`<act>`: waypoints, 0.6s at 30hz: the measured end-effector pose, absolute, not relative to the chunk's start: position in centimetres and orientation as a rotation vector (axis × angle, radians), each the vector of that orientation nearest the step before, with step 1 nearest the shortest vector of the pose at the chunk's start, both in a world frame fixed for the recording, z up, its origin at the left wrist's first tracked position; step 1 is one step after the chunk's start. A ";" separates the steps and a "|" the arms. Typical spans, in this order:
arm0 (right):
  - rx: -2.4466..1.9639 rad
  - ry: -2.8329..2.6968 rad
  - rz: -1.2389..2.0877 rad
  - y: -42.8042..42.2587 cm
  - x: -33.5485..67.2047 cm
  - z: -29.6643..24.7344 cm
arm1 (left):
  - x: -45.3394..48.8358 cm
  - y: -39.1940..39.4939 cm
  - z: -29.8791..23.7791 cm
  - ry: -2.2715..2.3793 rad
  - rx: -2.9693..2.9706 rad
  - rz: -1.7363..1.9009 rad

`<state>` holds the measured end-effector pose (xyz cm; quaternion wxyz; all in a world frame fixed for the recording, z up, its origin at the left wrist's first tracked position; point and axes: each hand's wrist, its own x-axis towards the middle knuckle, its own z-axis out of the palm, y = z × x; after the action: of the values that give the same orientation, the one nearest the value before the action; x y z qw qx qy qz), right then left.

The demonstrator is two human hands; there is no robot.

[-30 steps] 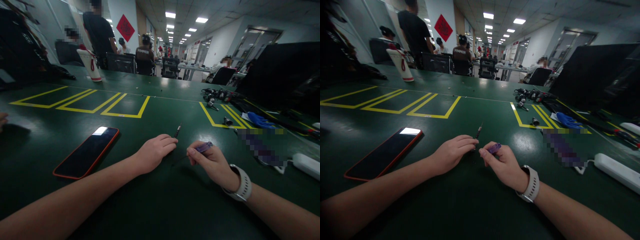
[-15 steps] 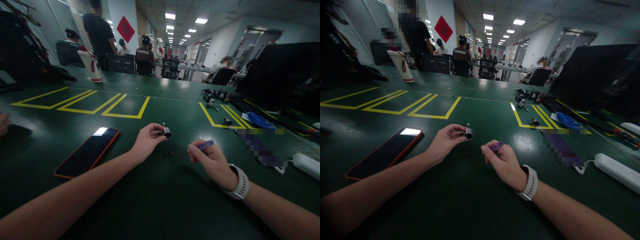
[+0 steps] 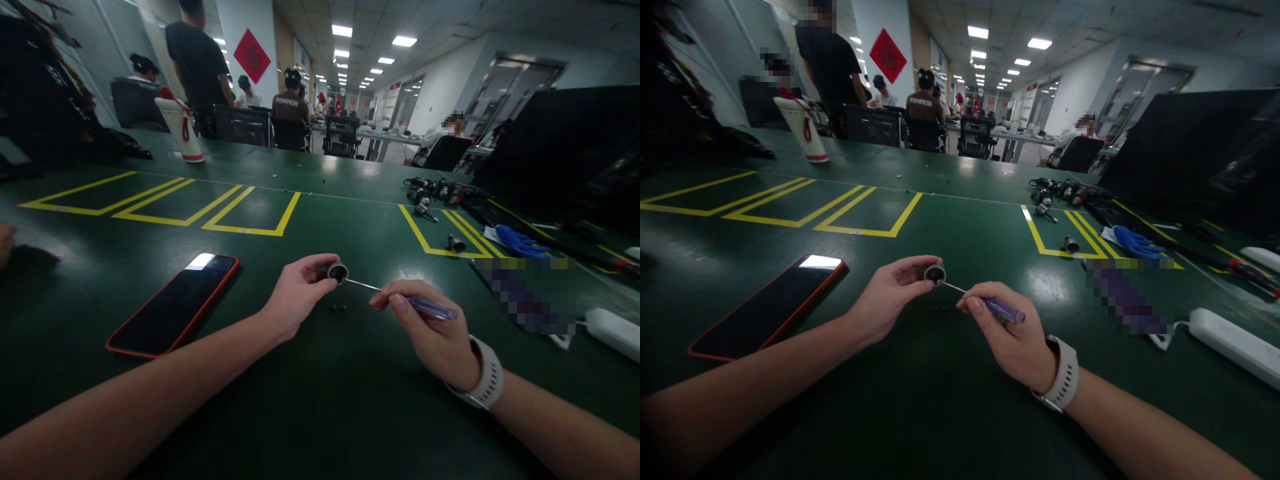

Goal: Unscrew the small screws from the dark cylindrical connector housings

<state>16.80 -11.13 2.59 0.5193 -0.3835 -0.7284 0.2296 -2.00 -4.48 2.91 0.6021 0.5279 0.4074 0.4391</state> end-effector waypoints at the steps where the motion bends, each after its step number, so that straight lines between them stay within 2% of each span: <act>1: -0.925 -1.774 0.537 -11.2 16.8 2.6 | -2.0 -4.6 2.9 0.933 1.248 1.014; 10: -0.923 -2.040 0.269 -11.2 16.5 2.5 | -2.0 -5.2 2.9 0.908 1.331 1.038; 18: -0.885 -2.134 0.164 -11.3 15.9 2.8 | -1.6 -5.1 2.6 0.969 1.297 1.108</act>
<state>15.95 -11.32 2.83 0.4010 -0.3501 -0.8440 0.0647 -1.61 -5.10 2.62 0.5563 0.5493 0.4104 0.4694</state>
